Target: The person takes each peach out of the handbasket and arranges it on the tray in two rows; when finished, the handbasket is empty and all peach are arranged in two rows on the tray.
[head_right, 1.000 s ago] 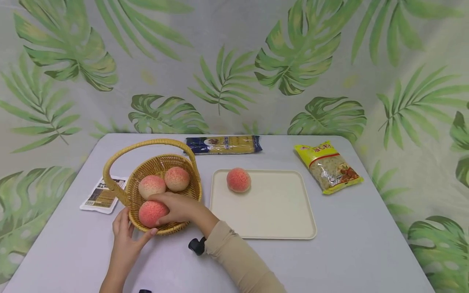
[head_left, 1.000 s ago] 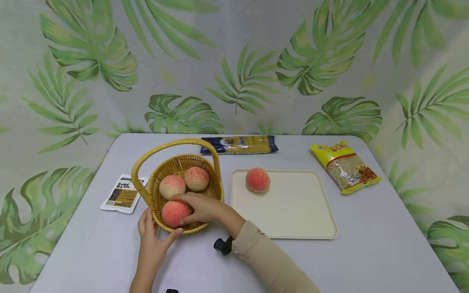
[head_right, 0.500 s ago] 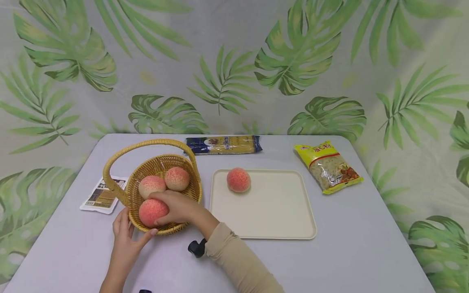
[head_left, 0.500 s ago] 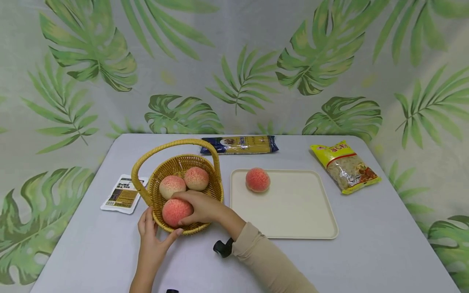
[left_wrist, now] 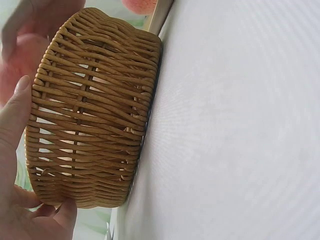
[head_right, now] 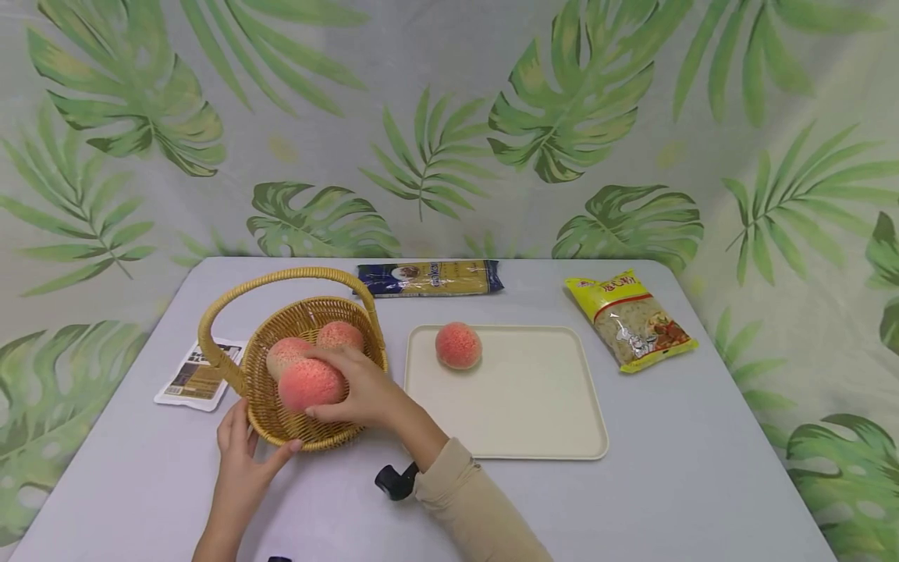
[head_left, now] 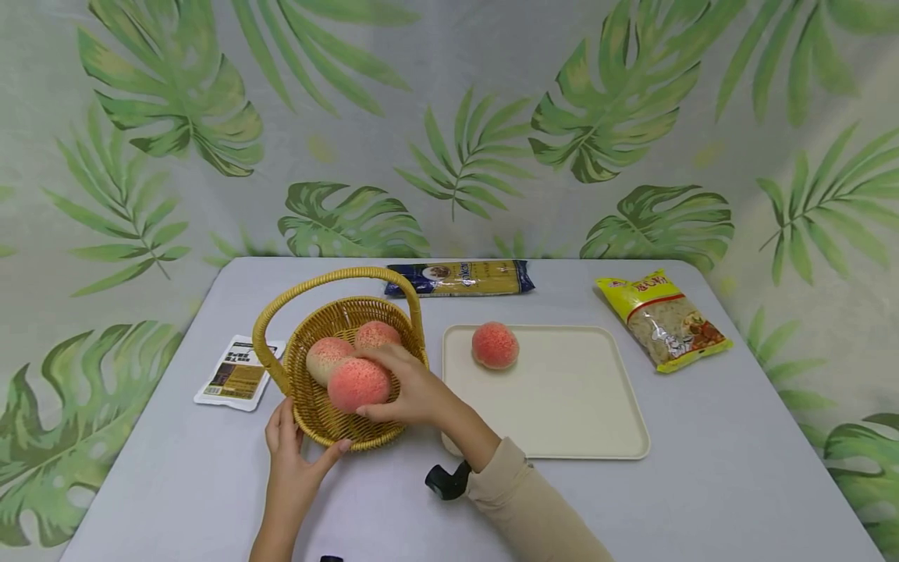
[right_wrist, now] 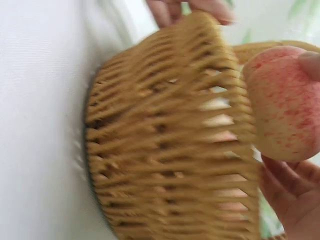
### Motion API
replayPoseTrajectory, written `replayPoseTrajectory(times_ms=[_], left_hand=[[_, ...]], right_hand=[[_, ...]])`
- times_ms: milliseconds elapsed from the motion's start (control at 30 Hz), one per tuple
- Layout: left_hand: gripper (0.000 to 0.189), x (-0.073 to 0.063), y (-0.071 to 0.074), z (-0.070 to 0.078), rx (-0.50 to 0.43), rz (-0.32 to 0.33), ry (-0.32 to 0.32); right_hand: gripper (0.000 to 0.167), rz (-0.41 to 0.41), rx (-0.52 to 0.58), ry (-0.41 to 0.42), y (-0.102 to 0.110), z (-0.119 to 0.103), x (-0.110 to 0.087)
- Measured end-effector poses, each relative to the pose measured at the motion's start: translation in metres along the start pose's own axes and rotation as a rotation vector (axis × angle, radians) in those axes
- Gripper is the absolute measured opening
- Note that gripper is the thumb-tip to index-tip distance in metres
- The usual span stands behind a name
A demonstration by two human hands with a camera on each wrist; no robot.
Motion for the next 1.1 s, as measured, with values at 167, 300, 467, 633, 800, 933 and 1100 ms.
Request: replayPoseTrajectory(times_ms=[167, 300, 467, 633, 800, 933, 1100], left_hand=[[0.105, 0.0, 0.0, 0.001, -0.009, -0.002, -0.004], [0.105, 0.0, -0.001, 0.0, -0.007, -0.004, 0.011], [0.104, 0.0, -0.001, 0.001, -0.003, 0.001, 0.018], [0.104, 0.0, -0.001, 0.002, -0.003, 0.002, 0.019], [0.106, 0.0, 0.0, 0.0, -0.007, 0.001, 0.02], [0.106, 0.0, 0.0, -0.002, -0.005, 0.0, 0.017], [0.106, 0.001, 0.001, -0.005, 0.017, 0.004, 0.022]], right_hand=[[0.064, 0.158, 0.074, -0.011, 0.037, 0.007, -0.016], [0.064, 0.279, 0.128, -0.033, 0.069, 0.022, -0.035], [0.065, 0.434, 0.113, -0.139, 0.11, 0.051, -0.065], [0.064, 0.526, 0.105, -0.279, 0.139, 0.074, -0.094], [0.063, 0.586, 0.09, -0.437, 0.145, 0.12, -0.122], [0.065, 0.612, 0.09, -0.579, 0.139, 0.163, -0.145], [0.069, 0.602, 0.086, -0.712, 0.124, 0.208, -0.166]])
Point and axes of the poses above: each hand's wrist, its own x-axis towards the middle knuckle, its own y-axis out of the back of the hand, z = x × y, the point moved 9 cm from there along x, towards the middle knuckle, and after that the axes turned 15 degrees about -x, right-handed, at the moved point
